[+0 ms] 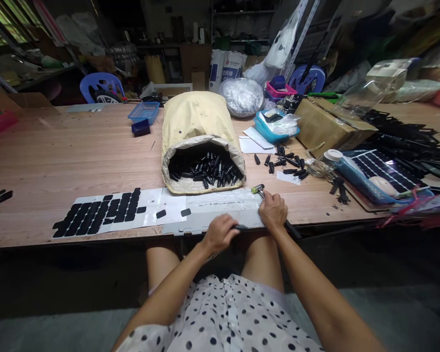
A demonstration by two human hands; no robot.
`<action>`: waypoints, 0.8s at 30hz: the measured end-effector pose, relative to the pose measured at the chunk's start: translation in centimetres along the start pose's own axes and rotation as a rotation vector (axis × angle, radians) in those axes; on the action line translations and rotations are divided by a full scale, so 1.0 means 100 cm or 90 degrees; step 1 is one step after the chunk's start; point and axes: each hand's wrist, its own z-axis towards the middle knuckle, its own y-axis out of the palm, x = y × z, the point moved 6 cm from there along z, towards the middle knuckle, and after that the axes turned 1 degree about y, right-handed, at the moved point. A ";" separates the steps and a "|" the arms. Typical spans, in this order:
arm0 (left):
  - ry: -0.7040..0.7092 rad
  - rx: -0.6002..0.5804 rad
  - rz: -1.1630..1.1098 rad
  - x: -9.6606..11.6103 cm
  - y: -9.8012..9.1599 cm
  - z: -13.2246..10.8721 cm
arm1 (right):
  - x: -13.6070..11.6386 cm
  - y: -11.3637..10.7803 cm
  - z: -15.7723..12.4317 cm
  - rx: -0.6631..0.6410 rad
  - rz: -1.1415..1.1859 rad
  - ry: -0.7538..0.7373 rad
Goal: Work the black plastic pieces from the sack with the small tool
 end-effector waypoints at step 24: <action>-0.296 0.076 0.001 -0.075 -0.112 0.023 | 0.000 0.009 -0.001 0.037 -0.016 -0.021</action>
